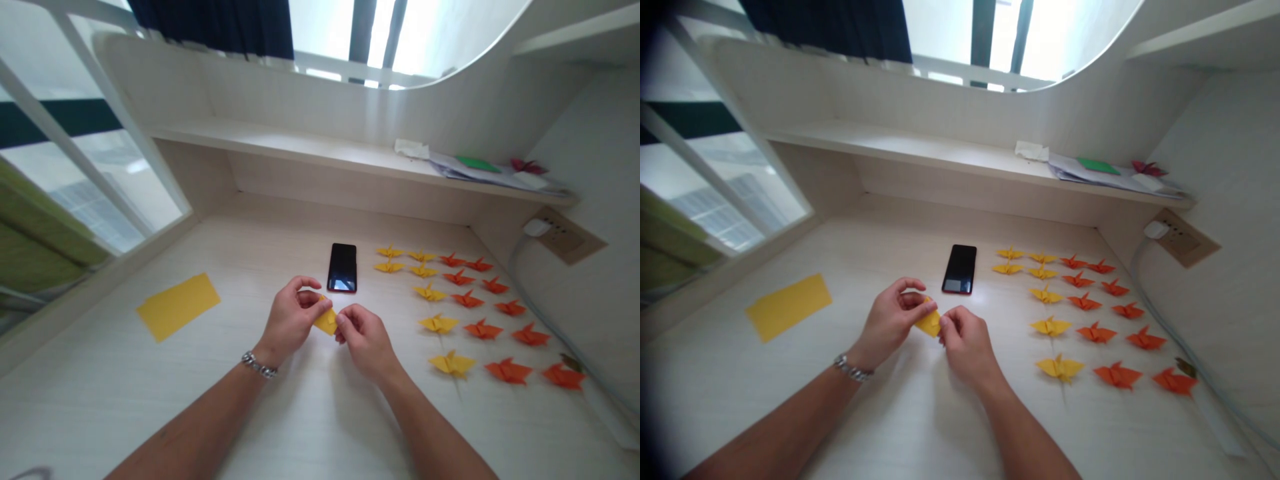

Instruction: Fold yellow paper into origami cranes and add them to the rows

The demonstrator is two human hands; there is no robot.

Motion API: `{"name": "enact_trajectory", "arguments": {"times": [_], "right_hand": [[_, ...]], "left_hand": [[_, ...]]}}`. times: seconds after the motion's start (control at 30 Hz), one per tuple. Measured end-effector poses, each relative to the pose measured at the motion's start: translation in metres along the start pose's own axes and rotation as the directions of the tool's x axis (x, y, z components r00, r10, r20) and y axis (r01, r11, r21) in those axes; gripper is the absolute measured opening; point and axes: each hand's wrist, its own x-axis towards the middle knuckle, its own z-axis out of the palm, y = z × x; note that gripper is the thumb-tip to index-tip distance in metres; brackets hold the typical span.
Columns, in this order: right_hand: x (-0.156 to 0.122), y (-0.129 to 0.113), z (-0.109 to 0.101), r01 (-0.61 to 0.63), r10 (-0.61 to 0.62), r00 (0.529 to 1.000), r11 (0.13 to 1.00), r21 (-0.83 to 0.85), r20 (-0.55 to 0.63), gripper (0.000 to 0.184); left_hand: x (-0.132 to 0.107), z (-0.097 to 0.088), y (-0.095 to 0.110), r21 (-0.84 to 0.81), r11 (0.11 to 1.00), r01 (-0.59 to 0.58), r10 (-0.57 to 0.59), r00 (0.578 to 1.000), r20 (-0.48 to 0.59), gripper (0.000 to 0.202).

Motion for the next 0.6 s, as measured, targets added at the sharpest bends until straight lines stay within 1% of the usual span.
{"name": "enact_trajectory", "arguments": {"times": [0.07, 0.17, 0.23, 0.33, 0.43, 0.6], "right_hand": [[-0.0002, -0.0011, -0.0005, 0.014, -0.014, 1.000, 1.000, 0.013, -0.008, 0.019], [0.0003, -0.0004, -0.0016, -0.021, 0.020, 1.000, 0.998, 0.062, 0.016, 0.019], [0.0006, 0.0005, -0.0029, -0.028, 0.027, 0.999, 0.998, 0.052, 0.020, 0.019], [0.0009, 0.0002, -0.0053, 0.008, -0.008, 1.000, 1.000, 0.010, 0.010, 0.018], [0.0018, -0.0014, -0.0064, 0.000, -0.001, 1.000, 0.999, 0.041, 0.024, 0.019], [0.0024, -0.0033, -0.0041, 0.016, -0.016, 1.000, 0.999, 0.048, -0.002, 0.020]], "left_hand": [[0.0000, 0.0005, -0.0001, -0.011, 1.000, -0.004, 0.004, 1.000, -0.006, 0.036], [0.0007, 0.0005, -0.0006, -0.011, 1.000, -0.011, 0.011, 1.000, -0.020, 0.036], [0.0012, 0.0004, -0.0007, -0.010, 1.000, -0.013, 0.013, 1.000, -0.022, 0.035], [0.0013, 0.0007, 0.0001, -0.013, 1.000, -0.010, 0.009, 1.000, -0.024, 0.036], [-0.0001, 0.0021, 0.0006, -0.023, 1.000, -0.012, 0.011, 0.999, -0.033, 0.036], [-0.0039, 0.0062, -0.0009, -0.053, 0.999, 0.001, 0.001, 0.999, 0.052, 0.033]]}}
